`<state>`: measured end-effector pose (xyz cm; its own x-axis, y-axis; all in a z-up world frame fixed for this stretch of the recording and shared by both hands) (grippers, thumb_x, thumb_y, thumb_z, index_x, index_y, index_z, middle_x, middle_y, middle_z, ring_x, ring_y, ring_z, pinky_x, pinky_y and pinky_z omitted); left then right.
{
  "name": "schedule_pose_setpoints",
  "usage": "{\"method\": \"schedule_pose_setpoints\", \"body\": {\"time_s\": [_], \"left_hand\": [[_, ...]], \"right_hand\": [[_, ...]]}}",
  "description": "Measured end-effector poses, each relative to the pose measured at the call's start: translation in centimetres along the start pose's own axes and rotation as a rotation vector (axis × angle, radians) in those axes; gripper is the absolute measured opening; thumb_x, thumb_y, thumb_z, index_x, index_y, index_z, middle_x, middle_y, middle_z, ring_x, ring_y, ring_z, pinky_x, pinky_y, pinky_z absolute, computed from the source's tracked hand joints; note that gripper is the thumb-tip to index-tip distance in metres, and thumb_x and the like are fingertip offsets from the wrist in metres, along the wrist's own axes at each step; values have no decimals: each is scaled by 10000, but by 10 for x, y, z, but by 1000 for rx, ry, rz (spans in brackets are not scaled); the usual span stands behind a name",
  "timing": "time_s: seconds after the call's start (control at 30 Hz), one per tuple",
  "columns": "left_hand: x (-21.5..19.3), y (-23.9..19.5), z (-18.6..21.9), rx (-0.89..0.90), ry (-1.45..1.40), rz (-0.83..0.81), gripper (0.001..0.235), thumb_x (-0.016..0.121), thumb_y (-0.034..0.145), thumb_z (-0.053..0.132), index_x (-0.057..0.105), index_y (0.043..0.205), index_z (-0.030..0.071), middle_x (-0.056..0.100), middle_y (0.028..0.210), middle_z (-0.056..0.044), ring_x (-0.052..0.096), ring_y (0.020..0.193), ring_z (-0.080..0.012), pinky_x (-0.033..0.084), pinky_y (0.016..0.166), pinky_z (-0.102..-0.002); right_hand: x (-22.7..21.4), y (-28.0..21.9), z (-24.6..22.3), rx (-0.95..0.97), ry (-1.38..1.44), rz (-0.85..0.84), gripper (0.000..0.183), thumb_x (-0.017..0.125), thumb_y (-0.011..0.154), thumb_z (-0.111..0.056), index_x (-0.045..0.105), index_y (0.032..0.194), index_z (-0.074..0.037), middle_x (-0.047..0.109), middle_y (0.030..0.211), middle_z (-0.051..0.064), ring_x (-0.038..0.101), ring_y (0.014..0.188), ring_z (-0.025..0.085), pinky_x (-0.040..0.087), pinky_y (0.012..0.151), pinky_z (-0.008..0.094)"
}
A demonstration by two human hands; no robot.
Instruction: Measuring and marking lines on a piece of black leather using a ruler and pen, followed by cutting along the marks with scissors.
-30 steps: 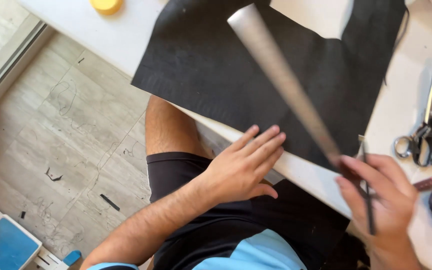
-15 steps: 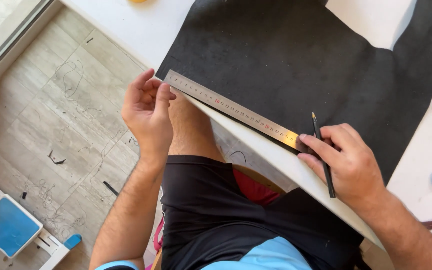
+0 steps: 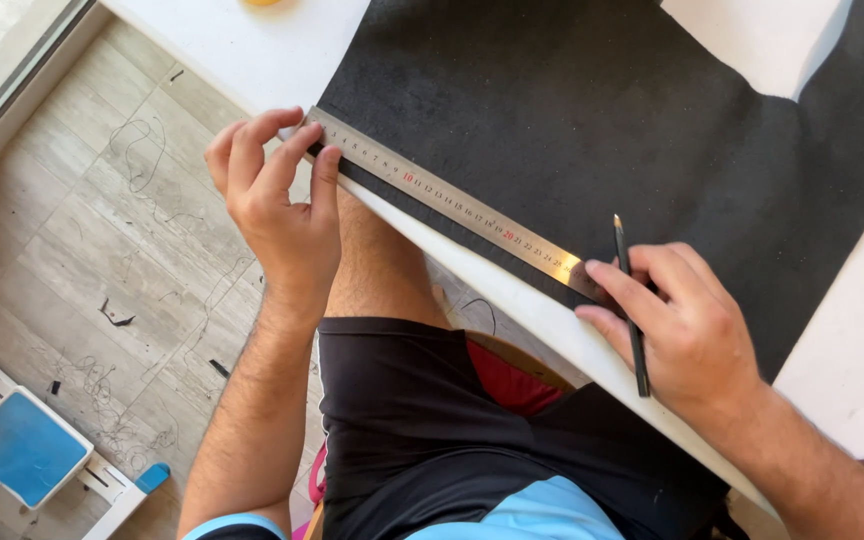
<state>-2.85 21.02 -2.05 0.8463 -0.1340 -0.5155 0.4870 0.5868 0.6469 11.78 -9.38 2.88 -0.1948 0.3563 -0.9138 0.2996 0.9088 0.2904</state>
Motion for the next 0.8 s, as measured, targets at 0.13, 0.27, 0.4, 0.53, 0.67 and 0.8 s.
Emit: {"method": "schedule_pose_setpoints", "body": {"time_s": [0.13, 0.27, 0.4, 0.53, 0.67, 0.8], "left_hand": [[2, -1, 1, 77, 28, -8, 93, 721, 1040, 36, 760, 1074, -41, 657, 1186, -122, 487, 1164, -313, 506, 972, -445], [5, -1, 0, 130, 57, 8, 151, 690, 1065, 58, 769, 1057, -71, 670, 1180, -146, 504, 1145, -328, 513, 950, -455], [7, -5, -7, 131, 7, 2, 124, 743, 1043, 29, 772, 1086, -83, 690, 1161, -177, 463, 1175, -318, 509, 872, -448], [7, -7, -7, 260, 20, -17, 250, 689, 1177, 46, 782, 1099, -173, 685, 1216, -274, 589, 1135, -429, 477, 988, -565], [3, -12, 0, 259, 15, -81, 277, 604, 1244, -67, 724, 1170, -305, 632, 1284, -369, 671, 1165, -529, 591, 975, -613], [1, -15, 2, 244, 35, -101, 208, 607, 1229, -117, 726, 1206, -286, 649, 1293, -381, 661, 1194, -510, 597, 974, -588]], "right_hand": [[-13, -19, 3, 26, -8, 2, 328, 852, 884, -123, 731, 1123, 67, 603, 980, 195, 592, 858, 342, 539, 783, 433], [-21, -48, 5, 58, -3, 10, 296, 832, 865, -70, 722, 1109, 56, 684, 1054, 227, 653, 942, 366, 570, 863, 479], [-24, -77, 6, 135, -53, 86, 222, 787, 920, -42, 711, 1105, 55, 698, 1079, 240, 672, 942, 379, 556, 868, 478], [-40, -92, 6, 206, -51, 151, 208, 796, 902, -24, 702, 1058, 77, 694, 1049, 255, 672, 914, 379, 563, 855, 468], [-37, -96, 9, 159, 16, 184, 119, 761, 889, 44, 697, 987, 64, 699, 993, 242, 675, 849, 351, 580, 776, 424], [-37, -97, 11, 179, 37, 202, 151, 776, 894, 32, 688, 1010, 74, 685, 976, 231, 674, 848, 339, 576, 770, 428]]}}
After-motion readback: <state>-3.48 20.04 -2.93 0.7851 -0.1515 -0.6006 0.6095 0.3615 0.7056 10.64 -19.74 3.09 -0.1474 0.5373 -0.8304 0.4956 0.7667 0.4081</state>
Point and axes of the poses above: each hand's wrist, its own y-axis towards the middle knuckle, its own x-axis out of the palm, z = x × y, the point moved 1 cm from there along y, towards the middle knuckle
